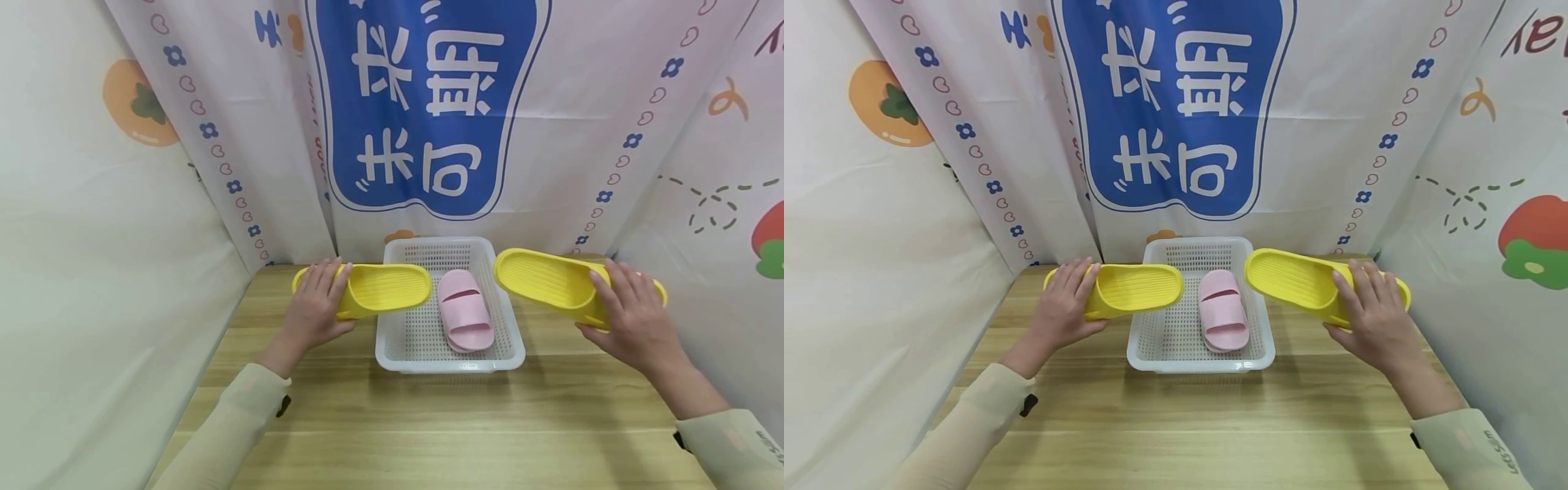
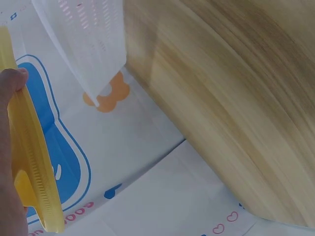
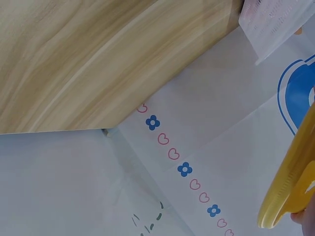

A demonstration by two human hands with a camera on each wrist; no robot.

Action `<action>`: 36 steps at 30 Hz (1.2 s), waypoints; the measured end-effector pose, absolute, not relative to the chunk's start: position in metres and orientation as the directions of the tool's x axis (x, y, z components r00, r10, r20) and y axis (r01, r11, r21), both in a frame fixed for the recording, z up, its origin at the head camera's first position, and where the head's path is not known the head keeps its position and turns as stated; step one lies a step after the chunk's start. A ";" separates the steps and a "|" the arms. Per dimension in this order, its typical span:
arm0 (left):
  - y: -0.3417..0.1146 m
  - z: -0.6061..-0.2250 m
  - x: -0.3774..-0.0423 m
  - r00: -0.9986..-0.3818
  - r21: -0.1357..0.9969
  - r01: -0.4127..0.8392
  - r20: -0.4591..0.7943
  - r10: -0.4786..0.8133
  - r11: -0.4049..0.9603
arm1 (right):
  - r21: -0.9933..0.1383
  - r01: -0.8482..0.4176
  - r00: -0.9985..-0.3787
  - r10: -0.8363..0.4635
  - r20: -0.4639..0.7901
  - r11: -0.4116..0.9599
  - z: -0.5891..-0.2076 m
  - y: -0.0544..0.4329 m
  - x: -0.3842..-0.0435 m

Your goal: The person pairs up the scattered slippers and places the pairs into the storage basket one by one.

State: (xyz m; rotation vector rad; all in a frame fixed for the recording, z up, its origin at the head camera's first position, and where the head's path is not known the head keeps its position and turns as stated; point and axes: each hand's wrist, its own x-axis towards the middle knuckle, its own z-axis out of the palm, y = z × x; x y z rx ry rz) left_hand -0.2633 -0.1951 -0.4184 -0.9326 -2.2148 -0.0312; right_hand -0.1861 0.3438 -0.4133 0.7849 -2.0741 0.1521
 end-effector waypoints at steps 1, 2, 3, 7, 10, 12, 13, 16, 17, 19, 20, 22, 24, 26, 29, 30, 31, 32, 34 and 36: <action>-0.194 -0.418 -0.263 -0.479 -0.238 0.632 0.628 0.613 0.737 | 0.178 -0.586 -0.407 -0.477 0.779 0.791 -0.413 0.343 -0.186; -0.193 -0.418 -0.263 -0.481 -0.236 0.633 0.627 0.613 0.737 | 0.179 -0.588 -0.403 -0.478 0.780 0.789 -0.412 0.341 -0.186; -0.193 -0.418 -0.262 -0.481 -0.233 0.635 0.626 0.613 0.737 | 0.180 -0.591 -0.401 -0.480 0.780 0.787 -0.412 0.340 -0.186; -0.190 -0.418 -0.262 -0.472 -0.229 0.643 0.633 0.614 0.731 | 0.184 -0.606 -0.391 -0.491 0.779 0.774 -0.410 0.336 -0.188; -0.187 -0.417 -0.262 -0.462 -0.227 0.652 0.638 0.616 0.724 | 0.184 -0.629 -0.370 -0.498 0.784 0.756 -0.410 0.332 -0.190; -0.186 -0.417 -0.262 -0.459 -0.229 0.654 0.637 0.619 0.721 | 0.186 -0.642 -0.354 -0.502 0.789 0.744 -0.410 0.330 -0.191; -0.185 -0.417 -0.263 -0.456 -0.229 0.656 0.638 0.620 0.719 | 0.188 -0.646 -0.346 -0.504 0.791 0.740 -0.410 0.329 -0.192; -0.182 -0.417 -0.263 -0.450 -0.237 0.658 0.637 0.626 0.715 | 0.194 -0.651 -0.338 -0.510 0.791 0.733 -0.409 0.326 -0.192; -0.182 -0.416 -0.262 -0.449 -0.239 0.659 0.636 0.627 0.714 | 0.200 -0.647 -0.337 -0.511 0.790 0.735 -0.409 0.324 -0.192; -0.180 -0.416 -0.263 -0.444 -0.239 0.663 0.638 0.629 0.710 | 0.203 -0.642 -0.343 -0.513 0.787 0.740 -0.408 0.322 -0.193; -0.179 -0.416 -0.262 -0.445 -0.240 0.662 0.636 0.631 0.710 | 0.203 -0.639 -0.347 -0.515 0.784 0.741 -0.408 0.320 -0.192; -0.178 -0.415 -0.262 -0.443 -0.245 0.662 0.635 0.633 0.708 | 0.203 -0.635 -0.356 -0.516 0.779 0.745 -0.408 0.318 -0.192; -0.177 -0.415 -0.262 -0.441 -0.250 0.662 0.633 0.637 0.707 | 0.199 -0.635 -0.367 -0.518 0.773 0.746 -0.408 0.315 -0.192; -0.175 -0.415 -0.262 -0.438 -0.254 0.662 0.633 0.639 0.705 | 0.196 -0.638 -0.370 -0.520 0.770 0.745 -0.408 0.314 -0.191; -0.174 -0.415 -0.261 -0.432 -0.256 0.664 0.635 0.640 0.703 | 0.199 -0.644 -0.365 -0.524 0.770 0.739 -0.408 0.311 -0.191; -0.173 -0.415 -0.261 -0.432 -0.256 0.664 0.636 0.640 0.703 | 0.200 -0.647 -0.359 -0.525 0.772 0.736 -0.408 0.310 -0.191; -0.172 -0.414 -0.260 -0.432 -0.256 0.663 0.636 0.640 0.703 | 0.201 -0.650 -0.354 -0.527 0.773 0.733 -0.408 0.309 -0.191; -0.172 -0.414 -0.260 -0.433 -0.255 0.663 0.636 0.638 0.704 | 0.203 -0.652 -0.352 -0.529 0.772 0.731 -0.408 0.308 -0.192; -0.171 -0.414 -0.260 -0.433 -0.254 0.662 0.638 0.637 0.705 | 0.207 -0.655 -0.345 -0.531 0.774 0.727 -0.408 0.306 -0.191; -0.169 -0.414 -0.260 -0.429 -0.252 0.664 0.642 0.635 0.704 | 0.207 -0.654 -0.349 -0.534 0.770 0.727 -0.407 0.305 -0.191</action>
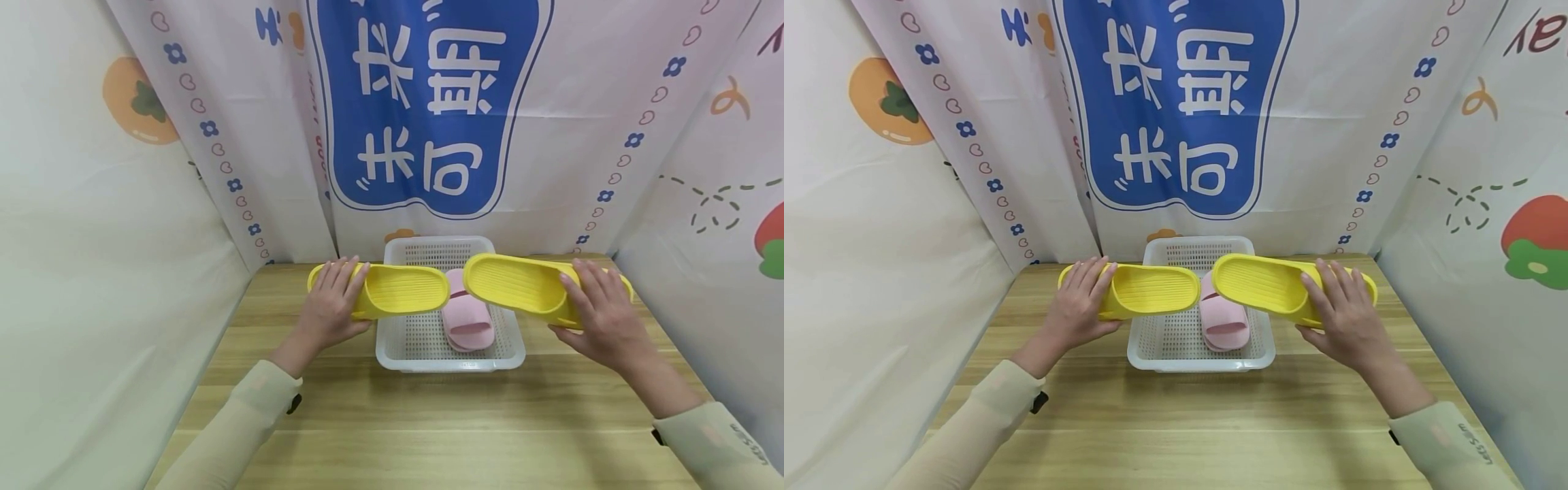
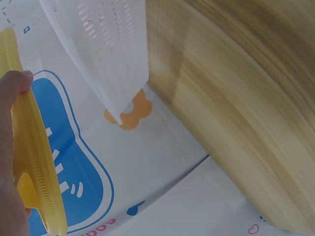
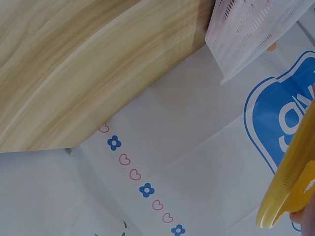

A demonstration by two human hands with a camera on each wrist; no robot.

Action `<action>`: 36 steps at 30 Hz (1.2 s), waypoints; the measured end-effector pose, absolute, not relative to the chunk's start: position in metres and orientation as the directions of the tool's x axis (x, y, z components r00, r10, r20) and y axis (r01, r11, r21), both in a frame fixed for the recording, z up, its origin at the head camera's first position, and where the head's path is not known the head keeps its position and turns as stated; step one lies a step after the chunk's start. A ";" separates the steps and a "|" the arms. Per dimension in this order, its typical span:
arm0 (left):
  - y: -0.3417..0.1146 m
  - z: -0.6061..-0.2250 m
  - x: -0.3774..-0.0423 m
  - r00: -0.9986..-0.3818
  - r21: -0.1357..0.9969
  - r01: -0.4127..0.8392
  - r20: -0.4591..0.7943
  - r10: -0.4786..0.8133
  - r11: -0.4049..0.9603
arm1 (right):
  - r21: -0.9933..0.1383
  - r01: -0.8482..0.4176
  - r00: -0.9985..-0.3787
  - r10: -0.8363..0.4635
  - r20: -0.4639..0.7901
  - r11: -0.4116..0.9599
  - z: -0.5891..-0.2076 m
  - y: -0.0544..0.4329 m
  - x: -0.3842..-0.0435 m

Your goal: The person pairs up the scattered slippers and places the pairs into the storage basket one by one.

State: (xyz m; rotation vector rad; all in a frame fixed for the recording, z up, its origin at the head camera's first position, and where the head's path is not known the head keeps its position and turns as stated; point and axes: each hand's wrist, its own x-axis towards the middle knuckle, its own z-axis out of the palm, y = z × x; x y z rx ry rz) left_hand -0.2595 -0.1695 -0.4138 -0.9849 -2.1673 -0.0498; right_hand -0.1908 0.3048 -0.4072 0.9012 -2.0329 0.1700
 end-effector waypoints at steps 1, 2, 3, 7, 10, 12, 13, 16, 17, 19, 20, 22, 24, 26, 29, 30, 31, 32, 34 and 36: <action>-0.169 -0.414 -0.260 -0.427 -0.252 0.664 0.645 0.634 0.704 | 0.207 -0.654 -0.352 -0.535 0.768 0.728 -0.407 0.304 -0.190; -0.168 -0.414 -0.260 -0.424 -0.250 0.666 0.647 0.633 0.703 | 0.206 -0.653 -0.355 -0.535 0.767 0.729 -0.407 0.303 -0.190; -0.168 -0.414 -0.260 -0.423 -0.248 0.668 0.649 0.632 0.701 | 0.203 -0.654 -0.359 -0.535 0.765 0.729 -0.407 0.303 -0.190; -0.167 -0.415 -0.259 -0.423 -0.241 0.673 0.650 0.632 0.699 | 0.202 -0.652 -0.364 -0.536 0.762 0.731 -0.406 0.301 -0.189; -0.166 -0.415 -0.258 -0.425 -0.239 0.675 0.648 0.632 0.698 | 0.201 -0.650 -0.367 -0.534 0.761 0.733 -0.407 0.299 -0.188; -0.165 -0.415 -0.257 -0.423 -0.241 0.674 0.649 0.633 0.698 | 0.200 -0.649 -0.369 -0.533 0.761 0.734 -0.407 0.299 -0.188; -0.165 -0.415 -0.257 -0.423 -0.242 0.674 0.649 0.633 0.698 | 0.197 -0.649 -0.371 -0.533 0.761 0.734 -0.407 0.298 -0.188; -0.164 -0.415 -0.256 -0.418 -0.248 0.674 0.648 0.636 0.696 | 0.193 -0.647 -0.372 -0.526 0.765 0.738 -0.408 0.297 -0.188; -0.164 -0.415 -0.256 -0.417 -0.250 0.674 0.648 0.637 0.695 | 0.193 -0.645 -0.370 -0.524 0.767 0.739 -0.409 0.296 -0.188; -0.164 -0.415 -0.256 -0.416 -0.250 0.675 0.648 0.638 0.694 | 0.190 -0.644 -0.368 -0.518 0.773 0.741 -0.410 0.295 -0.188; -0.163 -0.415 -0.255 -0.416 -0.251 0.676 0.646 0.640 0.693 | 0.189 -0.645 -0.365 -0.515 0.775 0.741 -0.410 0.295 -0.188; -0.163 -0.415 -0.255 -0.415 -0.252 0.678 0.644 0.643 0.690 | 0.189 -0.647 -0.360 -0.514 0.779 0.739 -0.411 0.294 -0.188; -0.163 -0.415 -0.255 -0.414 -0.251 0.681 0.643 0.645 0.688 | 0.185 -0.650 -0.362 -0.515 0.777 0.737 -0.412 0.293 -0.187; -0.162 -0.415 -0.256 -0.409 -0.253 0.684 0.645 0.646 0.685 | 0.182 -0.652 -0.368 -0.517 0.773 0.736 -0.412 0.292 -0.187; -0.161 -0.415 -0.255 -0.400 -0.254 0.687 0.650 0.646 0.681 | 0.178 -0.655 -0.376 -0.521 0.766 0.734 -0.413 0.290 -0.186; -0.160 -0.415 -0.255 -0.396 -0.255 0.688 0.652 0.646 0.680 | 0.179 -0.656 -0.376 -0.523 0.765 0.733 -0.413 0.290 -0.186; -0.160 -0.415 -0.255 -0.395 -0.255 0.689 0.653 0.646 0.679 | 0.180 -0.659 -0.373 -0.525 0.765 0.730 -0.413 0.289 -0.186; -0.159 -0.415 -0.256 -0.395 -0.254 0.689 0.653 0.646 0.678 | 0.182 -0.660 -0.372 -0.528 0.764 0.729 -0.413 0.288 -0.187; -0.158 -0.414 -0.255 -0.398 -0.251 0.692 0.649 0.648 0.676 | 0.185 -0.666 -0.367 -0.533 0.762 0.723 -0.413 0.287 -0.187; -0.156 -0.413 -0.255 -0.401 -0.248 0.696 0.645 0.651 0.674 | 0.189 -0.669 -0.363 -0.538 0.761 0.719 -0.413 0.286 -0.187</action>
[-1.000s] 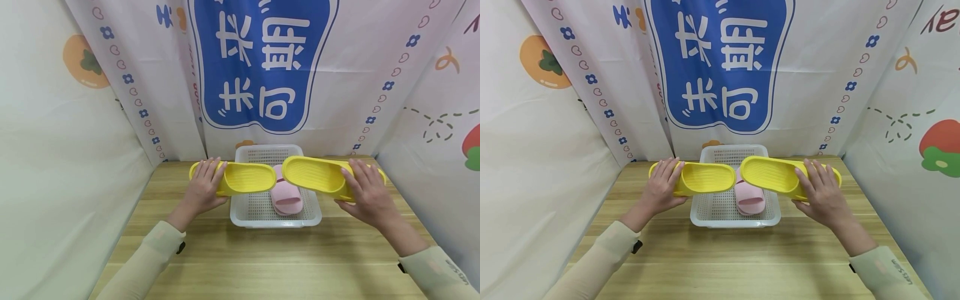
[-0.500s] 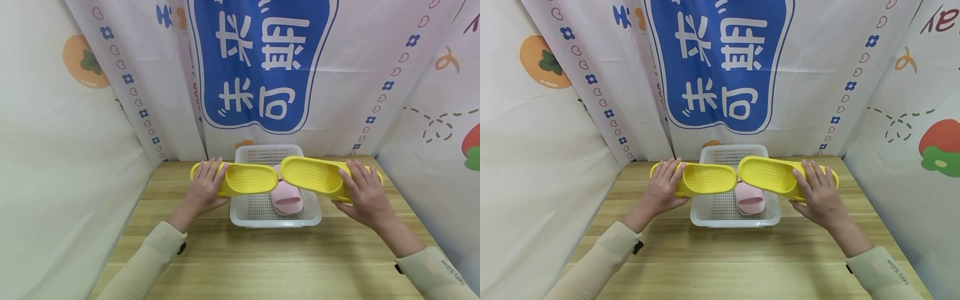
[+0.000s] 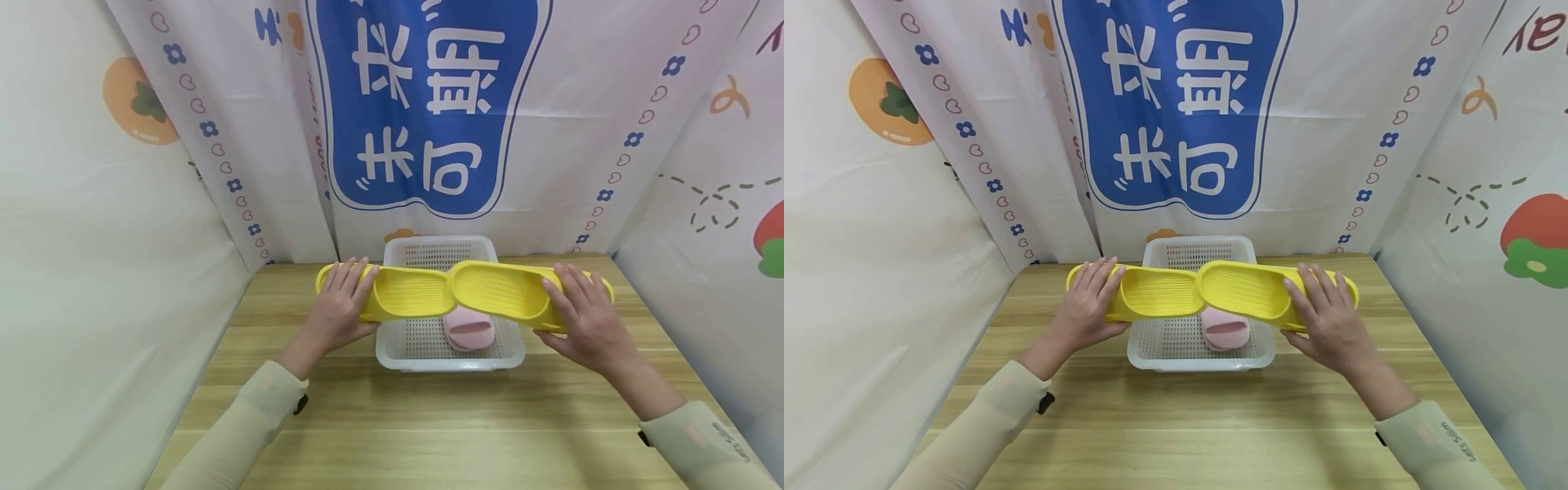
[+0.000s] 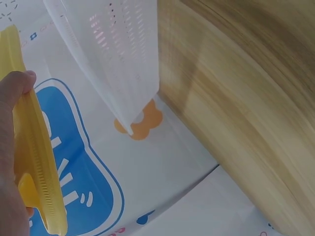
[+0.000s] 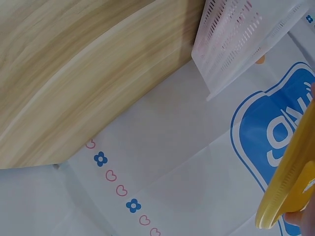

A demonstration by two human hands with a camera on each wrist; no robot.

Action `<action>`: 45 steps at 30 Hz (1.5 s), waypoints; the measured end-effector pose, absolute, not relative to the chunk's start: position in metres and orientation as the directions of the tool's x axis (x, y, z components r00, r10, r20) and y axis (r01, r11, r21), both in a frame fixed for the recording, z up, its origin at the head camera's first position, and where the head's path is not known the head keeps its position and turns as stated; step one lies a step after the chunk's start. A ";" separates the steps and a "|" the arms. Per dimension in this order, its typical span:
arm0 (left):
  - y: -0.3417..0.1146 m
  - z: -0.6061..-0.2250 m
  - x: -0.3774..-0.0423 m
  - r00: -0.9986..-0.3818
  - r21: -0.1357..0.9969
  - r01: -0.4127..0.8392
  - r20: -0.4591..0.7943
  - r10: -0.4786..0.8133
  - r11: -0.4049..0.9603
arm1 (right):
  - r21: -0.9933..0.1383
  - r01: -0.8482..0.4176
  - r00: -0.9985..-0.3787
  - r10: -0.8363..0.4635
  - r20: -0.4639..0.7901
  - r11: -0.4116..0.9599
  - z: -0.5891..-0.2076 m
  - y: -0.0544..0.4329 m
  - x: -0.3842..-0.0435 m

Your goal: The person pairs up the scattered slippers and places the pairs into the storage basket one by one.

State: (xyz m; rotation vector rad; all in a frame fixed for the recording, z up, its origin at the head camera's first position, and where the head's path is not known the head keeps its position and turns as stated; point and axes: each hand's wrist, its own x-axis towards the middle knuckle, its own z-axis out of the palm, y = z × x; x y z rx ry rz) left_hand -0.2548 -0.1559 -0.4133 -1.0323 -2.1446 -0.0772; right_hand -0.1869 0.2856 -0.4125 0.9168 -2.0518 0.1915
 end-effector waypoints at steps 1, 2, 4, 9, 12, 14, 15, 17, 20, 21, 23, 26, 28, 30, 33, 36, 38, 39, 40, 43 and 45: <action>-0.155 -0.413 -0.254 -0.402 -0.248 0.697 0.641 0.653 0.673 | 0.190 -0.672 -0.361 -0.540 0.760 0.716 -0.412 0.285 -0.187; -0.154 -0.412 -0.254 -0.402 -0.247 0.699 0.640 0.655 0.671 | 0.190 -0.674 -0.360 -0.541 0.760 0.714 -0.412 0.284 -0.187; -0.153 -0.412 -0.254 -0.404 -0.246 0.702 0.636 0.658 0.669 | 0.190 -0.678 -0.355 -0.543 0.761 0.710 -0.412 0.283 -0.187; -0.149 -0.410 -0.254 -0.405 -0.238 0.709 0.633 0.660 0.664 | 0.188 -0.681 -0.356 -0.544 0.760 0.708 -0.413 0.280 -0.188; -0.147 -0.410 -0.254 -0.403 -0.235 0.713 0.634 0.660 0.661 | 0.187 -0.684 -0.357 -0.547 0.757 0.705 -0.414 0.278 -0.189; -0.145 -0.410 -0.254 -0.398 -0.236 0.716 0.636 0.661 0.658 | 0.188 -0.689 -0.352 -0.550 0.758 0.700 -0.414 0.276 -0.189; -0.145 -0.410 -0.254 -0.396 -0.237 0.716 0.637 0.662 0.656 | 0.190 -0.691 -0.348 -0.551 0.758 0.697 -0.414 0.275 -0.190; -0.144 -0.410 -0.254 -0.390 -0.241 0.718 0.637 0.665 0.653 | 0.191 -0.695 -0.344 -0.554 0.758 0.694 -0.415 0.274 -0.190; -0.142 -0.409 -0.254 -0.383 -0.240 0.726 0.638 0.668 0.645 | 0.191 -0.697 -0.343 -0.555 0.757 0.691 -0.415 0.272 -0.191; -0.142 -0.409 -0.254 -0.381 -0.241 0.728 0.637 0.670 0.642 | 0.187 -0.698 -0.346 -0.555 0.756 0.691 -0.415 0.272 -0.191; -0.141 -0.409 -0.254 -0.376 -0.241 0.731 0.638 0.672 0.638 | 0.182 -0.700 -0.351 -0.555 0.754 0.690 -0.416 0.270 -0.190; -0.139 -0.409 -0.255 -0.372 -0.242 0.733 0.640 0.673 0.635 | 0.176 -0.703 -0.359 -0.557 0.749 0.689 -0.416 0.268 -0.190; -0.138 -0.409 -0.255 -0.372 -0.242 0.733 0.639 0.673 0.635 | 0.178 -0.703 -0.358 -0.558 0.749 0.689 -0.417 0.266 -0.190; -0.137 -0.408 -0.254 -0.367 -0.246 0.733 0.642 0.673 0.634 | 0.181 -0.703 -0.354 -0.559 0.750 0.688 -0.417 0.265 -0.190; -0.135 -0.408 -0.254 -0.364 -0.253 0.731 0.640 0.676 0.633 | 0.184 -0.703 -0.352 -0.561 0.749 0.687 -0.417 0.262 -0.190; -0.134 -0.409 -0.253 -0.362 -0.262 0.727 0.639 0.678 0.635 | 0.187 -0.704 -0.351 -0.564 0.747 0.685 -0.417 0.260 -0.189; -0.133 -0.408 -0.252 -0.360 -0.265 0.726 0.640 0.679 0.635 | 0.187 -0.705 -0.350 -0.566 0.747 0.684 -0.416 0.258 -0.189; -0.132 -0.408 -0.252 -0.359 -0.265 0.726 0.641 0.679 0.634 | 0.188 -0.706 -0.349 -0.566 0.747 0.683 -0.416 0.257 -0.189; -0.131 -0.408 -0.251 -0.359 -0.265 0.726 0.641 0.679 0.634 | 0.188 -0.706 -0.350 -0.567 0.746 0.683 -0.416 0.257 -0.189; -0.129 -0.407 -0.251 -0.361 -0.261 0.729 0.639 0.679 0.633 | 0.189 -0.708 -0.349 -0.569 0.745 0.681 -0.415 0.255 -0.188; -0.128 -0.407 -0.251 -0.366 -0.255 0.731 0.636 0.679 0.633 | 0.189 -0.708 -0.351 -0.571 0.742 0.680 -0.415 0.254 -0.188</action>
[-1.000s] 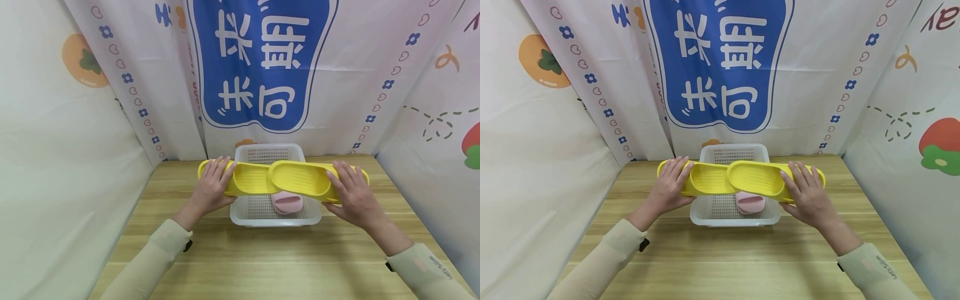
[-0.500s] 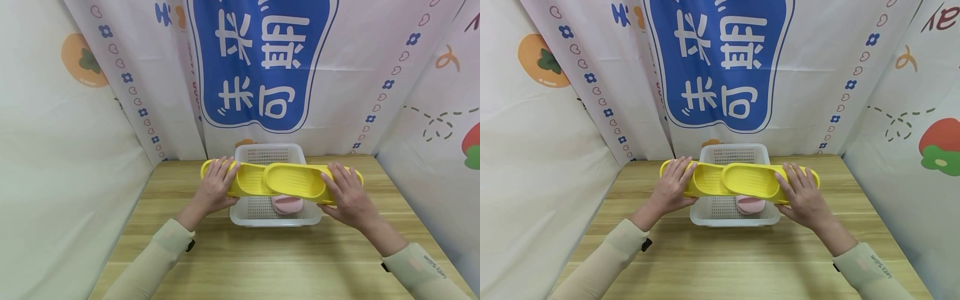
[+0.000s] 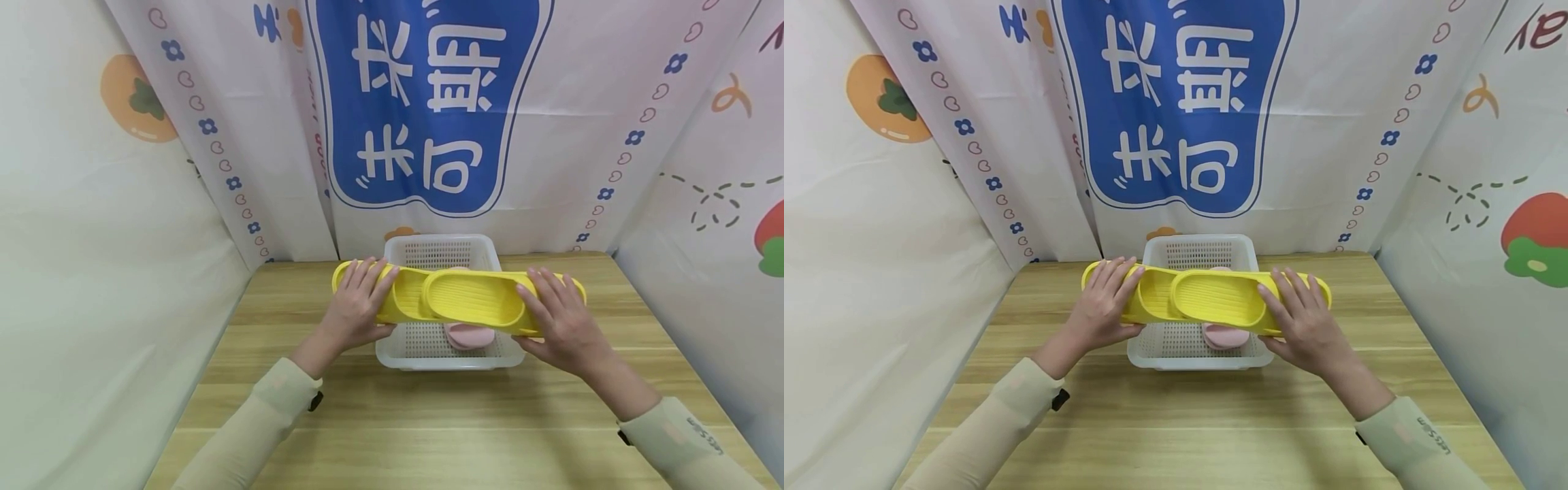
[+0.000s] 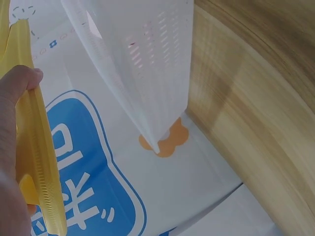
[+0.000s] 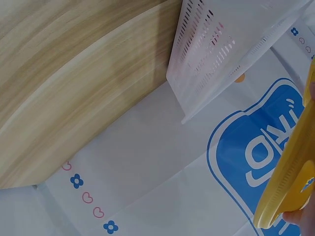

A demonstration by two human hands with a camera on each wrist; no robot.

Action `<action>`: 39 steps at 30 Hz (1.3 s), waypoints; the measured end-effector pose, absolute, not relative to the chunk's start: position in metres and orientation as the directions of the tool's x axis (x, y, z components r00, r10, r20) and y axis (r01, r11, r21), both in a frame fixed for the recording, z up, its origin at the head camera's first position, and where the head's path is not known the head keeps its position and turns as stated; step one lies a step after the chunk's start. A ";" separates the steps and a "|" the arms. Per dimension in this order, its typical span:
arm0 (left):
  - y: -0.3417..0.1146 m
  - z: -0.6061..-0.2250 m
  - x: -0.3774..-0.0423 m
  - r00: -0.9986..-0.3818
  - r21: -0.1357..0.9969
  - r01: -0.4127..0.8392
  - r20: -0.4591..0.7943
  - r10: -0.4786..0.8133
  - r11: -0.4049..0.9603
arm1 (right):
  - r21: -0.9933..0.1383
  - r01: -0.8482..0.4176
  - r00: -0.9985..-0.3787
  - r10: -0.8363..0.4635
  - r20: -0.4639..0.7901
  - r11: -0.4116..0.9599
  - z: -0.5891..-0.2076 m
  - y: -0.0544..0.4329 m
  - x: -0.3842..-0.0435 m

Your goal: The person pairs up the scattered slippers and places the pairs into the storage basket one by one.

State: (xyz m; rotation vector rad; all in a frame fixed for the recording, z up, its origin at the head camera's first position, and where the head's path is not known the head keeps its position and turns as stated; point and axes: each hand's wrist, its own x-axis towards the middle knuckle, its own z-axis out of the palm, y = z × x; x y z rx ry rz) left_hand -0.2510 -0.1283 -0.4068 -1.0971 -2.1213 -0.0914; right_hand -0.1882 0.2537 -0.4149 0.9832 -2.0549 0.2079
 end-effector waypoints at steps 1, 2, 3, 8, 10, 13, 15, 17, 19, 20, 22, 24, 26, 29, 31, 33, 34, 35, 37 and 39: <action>-0.128 -0.407 -0.251 -0.367 -0.252 0.733 0.636 0.679 0.632 | 0.188 -0.709 -0.351 -0.572 0.742 0.679 -0.415 0.253 -0.188; -0.127 -0.406 -0.251 -0.367 -0.251 0.734 0.635 0.679 0.631 | 0.187 -0.710 -0.351 -0.572 0.741 0.679 -0.415 0.253 -0.188; -0.127 -0.406 -0.251 -0.366 -0.251 0.735 0.636 0.680 0.630 | 0.188 -0.711 -0.349 -0.572 0.743 0.677 -0.414 0.252 -0.188; -0.124 -0.406 -0.250 -0.361 -0.252 0.739 0.634 0.683 0.625 | 0.193 -0.720 -0.332 -0.575 0.747 0.667 -0.414 0.249 -0.188; -0.123 -0.405 -0.250 -0.361 -0.253 0.739 0.634 0.684 0.624 | 0.191 -0.723 -0.333 -0.577 0.746 0.664 -0.414 0.248 -0.188; -0.121 -0.405 -0.249 -0.358 -0.258 0.738 0.633 0.686 0.623 | 0.183 -0.724 -0.345 -0.578 0.739 0.665 -0.414 0.246 -0.187; -0.120 -0.404 -0.249 -0.358 -0.262 0.738 0.630 0.689 0.622 | 0.181 -0.723 -0.350 -0.579 0.736 0.667 -0.413 0.245 -0.187; -0.119 -0.404 -0.248 -0.357 -0.260 0.742 0.626 0.693 0.618 | 0.178 -0.722 -0.354 -0.579 0.734 0.668 -0.413 0.244 -0.186; -0.119 -0.403 -0.247 -0.359 -0.257 0.746 0.621 0.696 0.615 | 0.179 -0.721 -0.355 -0.580 0.733 0.669 -0.412 0.243 -0.186; -0.118 -0.403 -0.247 -0.362 -0.254 0.748 0.619 0.697 0.614 | 0.178 -0.722 -0.356 -0.580 0.733 0.668 -0.412 0.242 -0.186; -0.118 -0.403 -0.246 -0.367 -0.251 0.750 0.612 0.701 0.612 | 0.177 -0.724 -0.357 -0.581 0.732 0.667 -0.412 0.241 -0.185; -0.117 -0.403 -0.246 -0.371 -0.254 0.749 0.603 0.706 0.611 | 0.178 -0.725 -0.356 -0.584 0.730 0.665 -0.412 0.240 -0.185; -0.117 -0.404 -0.246 -0.375 -0.258 0.748 0.597 0.710 0.612 | 0.179 -0.725 -0.359 -0.587 0.726 0.665 -0.412 0.239 -0.185; -0.116 -0.403 -0.245 -0.374 -0.264 0.747 0.592 0.714 0.610 | 0.179 -0.723 -0.366 -0.590 0.720 0.667 -0.412 0.238 -0.184; -0.116 -0.403 -0.245 -0.374 -0.263 0.748 0.592 0.714 0.609 | 0.180 -0.721 -0.372 -0.592 0.715 0.670 -0.412 0.238 -0.184; -0.115 -0.404 -0.245 -0.371 -0.261 0.751 0.592 0.715 0.606 | 0.177 -0.720 -0.380 -0.595 0.709 0.671 -0.413 0.238 -0.184; -0.115 -0.404 -0.245 -0.371 -0.260 0.753 0.591 0.716 0.605 | 0.176 -0.719 -0.385 -0.596 0.705 0.672 -0.413 0.238 -0.184; -0.115 -0.404 -0.245 -0.371 -0.260 0.753 0.590 0.717 0.604 | 0.176 -0.719 -0.387 -0.597 0.703 0.673 -0.413 0.238 -0.183; -0.114 -0.404 -0.245 -0.373 -0.260 0.753 0.587 0.718 0.604 | 0.176 -0.720 -0.387 -0.599 0.701 0.672 -0.413 0.238 -0.183; -0.114 -0.404 -0.244 -0.375 -0.262 0.752 0.585 0.719 0.605 | 0.177 -0.720 -0.385 -0.599 0.702 0.671 -0.414 0.237 -0.184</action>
